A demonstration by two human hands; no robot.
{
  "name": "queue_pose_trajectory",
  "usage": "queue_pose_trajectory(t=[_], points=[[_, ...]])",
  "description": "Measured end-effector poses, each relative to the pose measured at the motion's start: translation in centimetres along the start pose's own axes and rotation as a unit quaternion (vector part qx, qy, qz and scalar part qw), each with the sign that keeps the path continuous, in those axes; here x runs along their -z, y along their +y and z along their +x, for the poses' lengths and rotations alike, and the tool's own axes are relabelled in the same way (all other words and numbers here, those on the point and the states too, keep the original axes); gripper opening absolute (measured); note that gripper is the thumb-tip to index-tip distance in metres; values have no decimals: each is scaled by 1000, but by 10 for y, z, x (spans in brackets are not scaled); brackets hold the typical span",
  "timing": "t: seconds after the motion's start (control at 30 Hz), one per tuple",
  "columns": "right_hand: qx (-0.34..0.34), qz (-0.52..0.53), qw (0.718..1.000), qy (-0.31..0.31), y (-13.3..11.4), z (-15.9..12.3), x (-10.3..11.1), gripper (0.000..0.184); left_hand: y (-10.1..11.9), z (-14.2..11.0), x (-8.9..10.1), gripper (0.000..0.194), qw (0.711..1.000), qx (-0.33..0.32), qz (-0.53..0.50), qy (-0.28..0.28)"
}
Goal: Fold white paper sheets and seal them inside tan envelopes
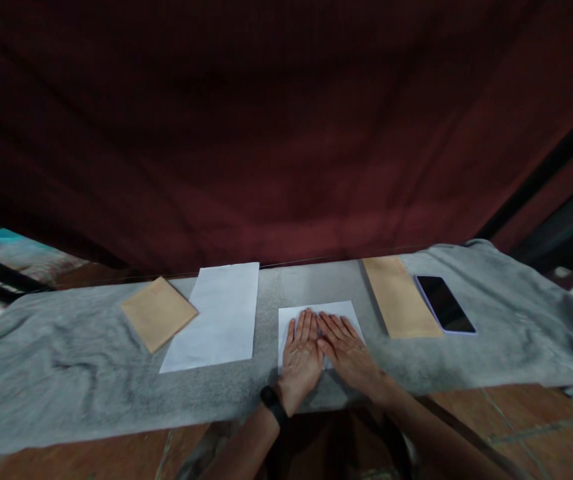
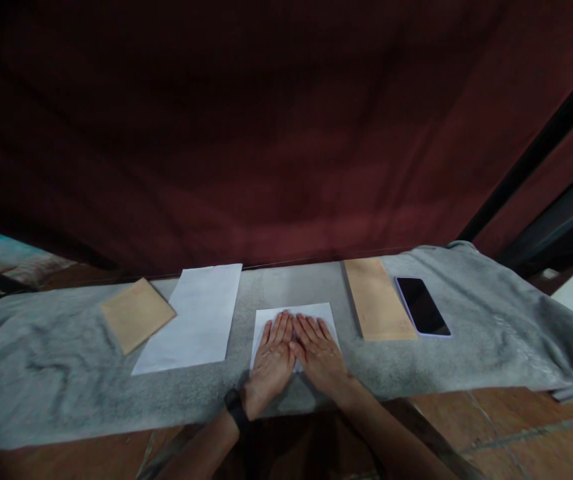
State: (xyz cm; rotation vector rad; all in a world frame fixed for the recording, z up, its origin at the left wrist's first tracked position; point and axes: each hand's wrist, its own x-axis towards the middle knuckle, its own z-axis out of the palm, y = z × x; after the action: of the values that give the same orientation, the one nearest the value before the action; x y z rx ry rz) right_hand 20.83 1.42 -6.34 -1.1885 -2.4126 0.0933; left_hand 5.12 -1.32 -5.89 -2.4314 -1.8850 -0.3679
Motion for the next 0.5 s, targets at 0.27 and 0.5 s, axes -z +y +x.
queue_pose_trajectory(t=[0.27, 0.5], points=[[-46, -46, 998, 4, 2, -8, -1, 54, -13, -9, -1, 61, 998, 41, -25, 35], [-104, -61, 992, 24, 16, -18, 2, 58, -23, -14, 0, 62, 994, 99, -15, 50]])
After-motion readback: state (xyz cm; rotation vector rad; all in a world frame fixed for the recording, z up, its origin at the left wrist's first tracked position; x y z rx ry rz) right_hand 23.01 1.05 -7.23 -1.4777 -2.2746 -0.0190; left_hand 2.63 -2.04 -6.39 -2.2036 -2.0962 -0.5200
